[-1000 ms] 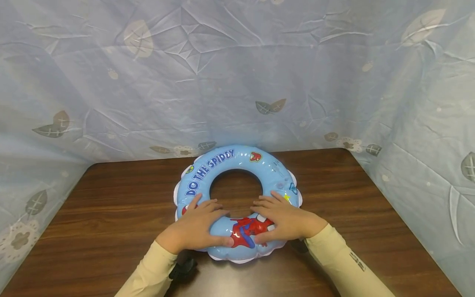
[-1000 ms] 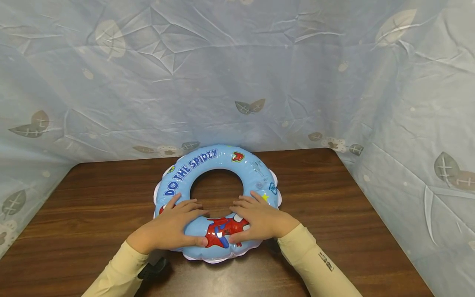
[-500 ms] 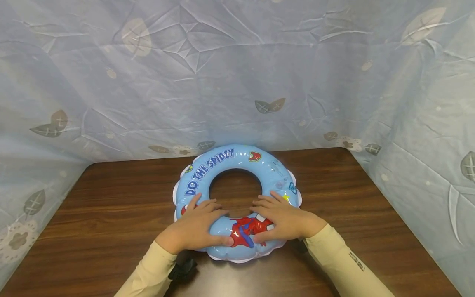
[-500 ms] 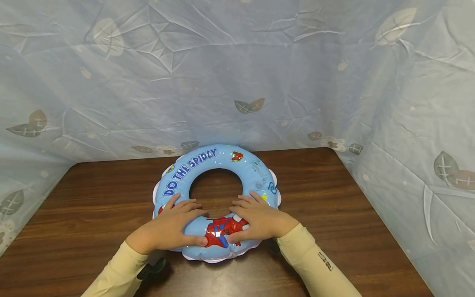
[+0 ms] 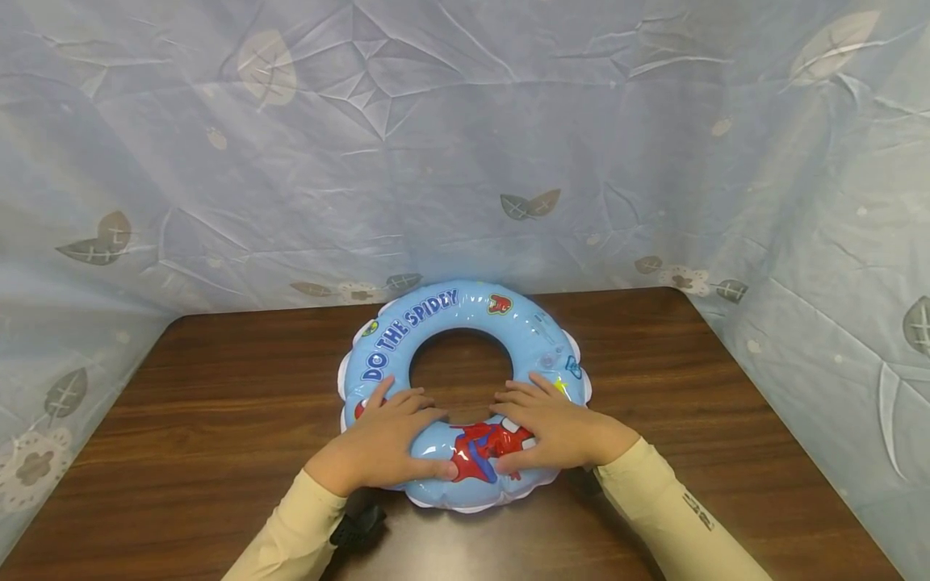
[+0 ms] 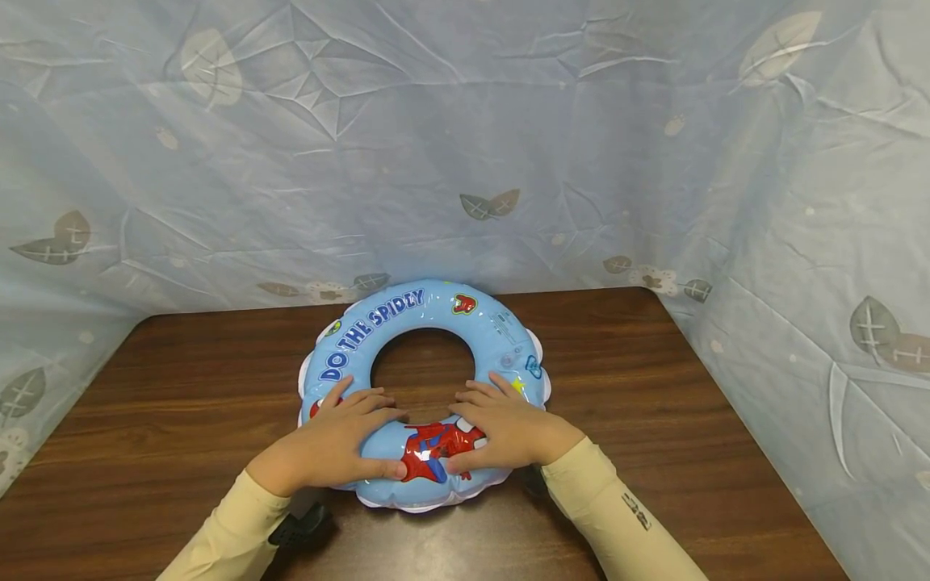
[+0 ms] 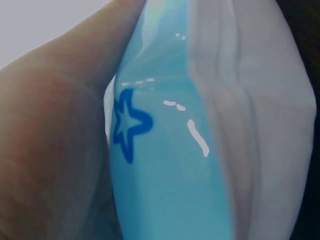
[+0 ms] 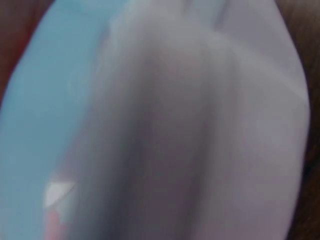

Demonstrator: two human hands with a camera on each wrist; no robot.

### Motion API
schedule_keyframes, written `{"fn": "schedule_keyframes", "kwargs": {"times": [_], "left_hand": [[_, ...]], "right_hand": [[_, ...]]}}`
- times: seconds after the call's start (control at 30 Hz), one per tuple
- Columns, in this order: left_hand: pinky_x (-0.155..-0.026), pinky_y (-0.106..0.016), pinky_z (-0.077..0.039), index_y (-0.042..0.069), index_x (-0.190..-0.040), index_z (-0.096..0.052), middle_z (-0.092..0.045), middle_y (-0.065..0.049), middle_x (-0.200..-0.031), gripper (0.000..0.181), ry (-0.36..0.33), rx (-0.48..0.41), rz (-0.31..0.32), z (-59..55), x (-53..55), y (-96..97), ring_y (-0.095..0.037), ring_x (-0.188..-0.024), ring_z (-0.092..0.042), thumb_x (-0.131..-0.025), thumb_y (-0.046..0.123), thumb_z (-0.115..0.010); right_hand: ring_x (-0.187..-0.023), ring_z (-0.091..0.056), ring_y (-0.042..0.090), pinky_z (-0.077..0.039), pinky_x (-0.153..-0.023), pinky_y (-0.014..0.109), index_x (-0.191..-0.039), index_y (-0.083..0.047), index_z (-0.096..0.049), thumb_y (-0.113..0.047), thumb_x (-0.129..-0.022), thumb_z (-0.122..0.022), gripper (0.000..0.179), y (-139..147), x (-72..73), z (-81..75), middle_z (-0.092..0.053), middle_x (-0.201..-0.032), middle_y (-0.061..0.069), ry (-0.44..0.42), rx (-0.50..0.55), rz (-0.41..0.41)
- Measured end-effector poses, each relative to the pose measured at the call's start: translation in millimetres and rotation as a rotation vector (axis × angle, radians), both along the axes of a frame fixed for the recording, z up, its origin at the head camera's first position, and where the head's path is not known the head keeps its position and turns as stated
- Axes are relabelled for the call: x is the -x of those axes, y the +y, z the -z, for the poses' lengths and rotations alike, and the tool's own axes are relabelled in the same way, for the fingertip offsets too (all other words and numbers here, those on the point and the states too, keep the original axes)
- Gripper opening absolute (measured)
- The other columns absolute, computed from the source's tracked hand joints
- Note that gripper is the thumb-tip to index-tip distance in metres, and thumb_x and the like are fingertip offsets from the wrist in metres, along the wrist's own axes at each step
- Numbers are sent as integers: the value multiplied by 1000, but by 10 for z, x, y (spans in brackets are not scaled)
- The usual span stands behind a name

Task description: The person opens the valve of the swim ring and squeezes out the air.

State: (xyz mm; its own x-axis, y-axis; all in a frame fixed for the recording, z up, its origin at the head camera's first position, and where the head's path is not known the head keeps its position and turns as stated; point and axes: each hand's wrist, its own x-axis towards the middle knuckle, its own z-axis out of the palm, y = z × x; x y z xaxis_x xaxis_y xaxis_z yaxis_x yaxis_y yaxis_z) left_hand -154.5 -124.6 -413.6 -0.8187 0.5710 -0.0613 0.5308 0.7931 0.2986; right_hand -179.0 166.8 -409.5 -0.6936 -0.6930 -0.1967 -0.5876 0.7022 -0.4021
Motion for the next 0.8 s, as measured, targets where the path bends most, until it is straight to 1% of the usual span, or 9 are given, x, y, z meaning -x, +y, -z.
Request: {"fn": "schedule_keyframes", "kwargs": {"times": [0.2,0.47,0.8], "left_hand": [[-123,-65,-1,19,-144,-62,-58,-7,-148,88,-3,8,-6,13,0,1,-34,-147,-39,-84,84,-56],[-122,-66,-2,19,-143,-63,-58,-6,-147,88,6,4,0,16,0,3,-33,-147,-40,-83,84,-56],[-122,-66,-4,19,-142,-63,-59,-7,-147,87,-4,-4,-6,1,0,18,-33,-146,-40,-83,82,-58]], "right_hand": [[-156,-23,32,-4,-126,58,-152,-15,-51,-72,-88,-61,87,0,10,24,-44,-160,9,6,-9,1],[-155,-26,32,-3,-127,56,-150,-14,-53,-71,-87,-63,86,-9,14,37,-47,-158,8,15,-13,-1],[-154,-27,33,-4,-126,58,-149,-12,-54,-70,-88,-64,85,-12,10,22,-48,-157,10,10,-5,-8]]}}
